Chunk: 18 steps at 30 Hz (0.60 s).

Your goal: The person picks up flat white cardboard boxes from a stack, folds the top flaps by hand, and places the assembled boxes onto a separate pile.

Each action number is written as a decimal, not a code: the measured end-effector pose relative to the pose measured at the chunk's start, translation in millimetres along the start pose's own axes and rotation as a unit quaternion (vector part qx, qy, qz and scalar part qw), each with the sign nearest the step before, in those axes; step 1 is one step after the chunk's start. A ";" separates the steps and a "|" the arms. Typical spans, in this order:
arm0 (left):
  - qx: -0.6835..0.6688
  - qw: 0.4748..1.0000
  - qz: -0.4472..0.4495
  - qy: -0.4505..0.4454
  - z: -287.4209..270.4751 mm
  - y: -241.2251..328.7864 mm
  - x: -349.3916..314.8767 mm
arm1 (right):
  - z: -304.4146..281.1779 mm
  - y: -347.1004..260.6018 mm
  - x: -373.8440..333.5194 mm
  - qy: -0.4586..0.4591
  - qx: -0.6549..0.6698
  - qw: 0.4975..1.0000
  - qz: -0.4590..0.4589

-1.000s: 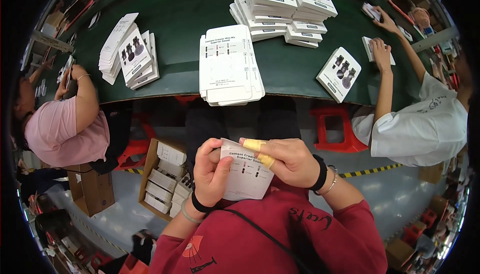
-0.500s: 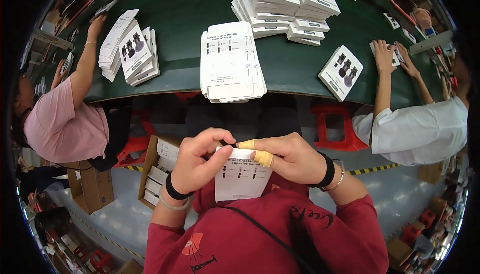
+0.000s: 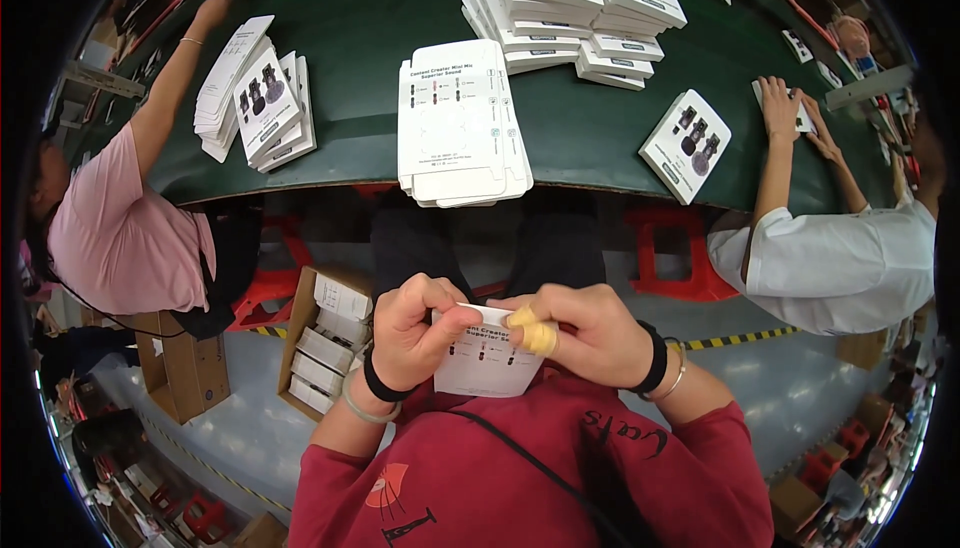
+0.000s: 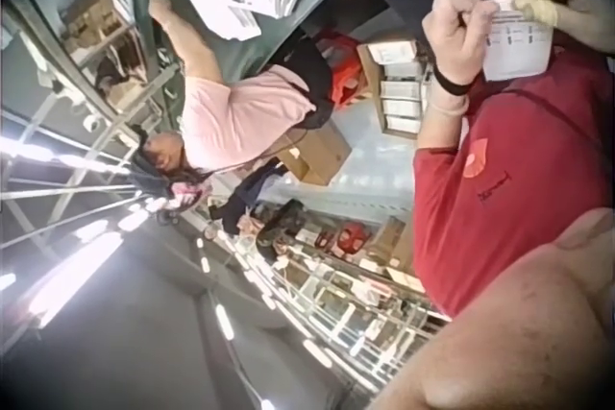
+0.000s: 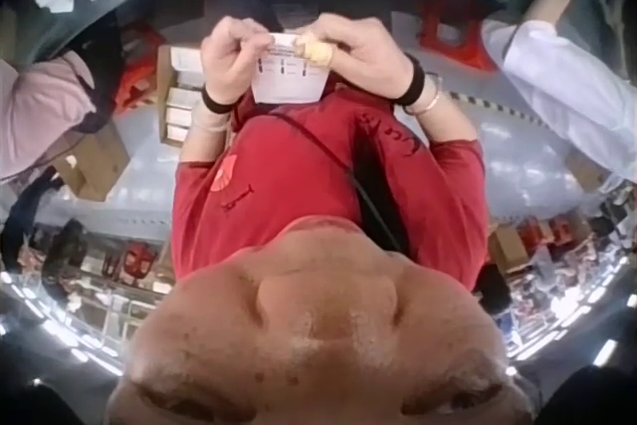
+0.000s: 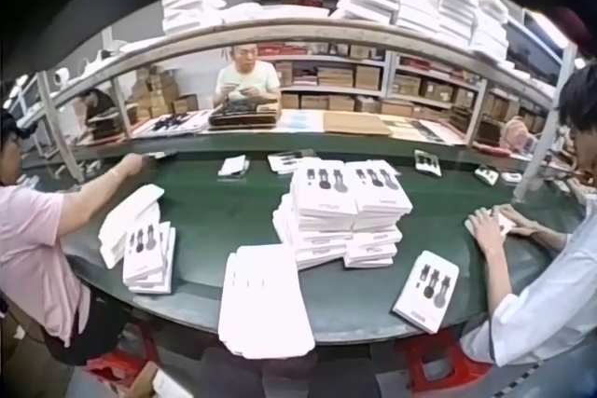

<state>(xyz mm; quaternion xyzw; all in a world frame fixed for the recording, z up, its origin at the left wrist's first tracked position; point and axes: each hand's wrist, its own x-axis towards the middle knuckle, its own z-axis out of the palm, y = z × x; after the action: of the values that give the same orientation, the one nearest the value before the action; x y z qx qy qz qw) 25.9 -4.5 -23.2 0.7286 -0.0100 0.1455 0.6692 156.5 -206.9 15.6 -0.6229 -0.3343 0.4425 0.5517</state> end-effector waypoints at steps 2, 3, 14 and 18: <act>-0.007 1.000 0.009 0.007 4.0 -7.4 1.7 | 0.0 6.0 -4.1 0.026 -0.111 0.988 -0.109; -0.013 1.000 0.019 0.015 6.0 -11.7 3.1 | -1.0 7.1 -5.9 0.039 -0.165 0.972 -0.162; 0.470 0.861 -0.024 0.194 -32.6 -49.3 112.5 | -76.6 -25.7 -54.4 0.486 -0.395 0.772 -0.108; 0.387 0.900 -0.105 0.169 -69.4 -98.2 134.9 | -126.3 38.4 -30.4 0.502 -0.483 0.696 -0.173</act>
<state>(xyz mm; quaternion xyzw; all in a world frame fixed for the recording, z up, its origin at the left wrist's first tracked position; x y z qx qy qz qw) 161.8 97.9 -84.0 0.8915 0.2372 0.1879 0.3371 258.2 -290.3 -16.6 -0.8645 -0.2771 -0.2622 0.3273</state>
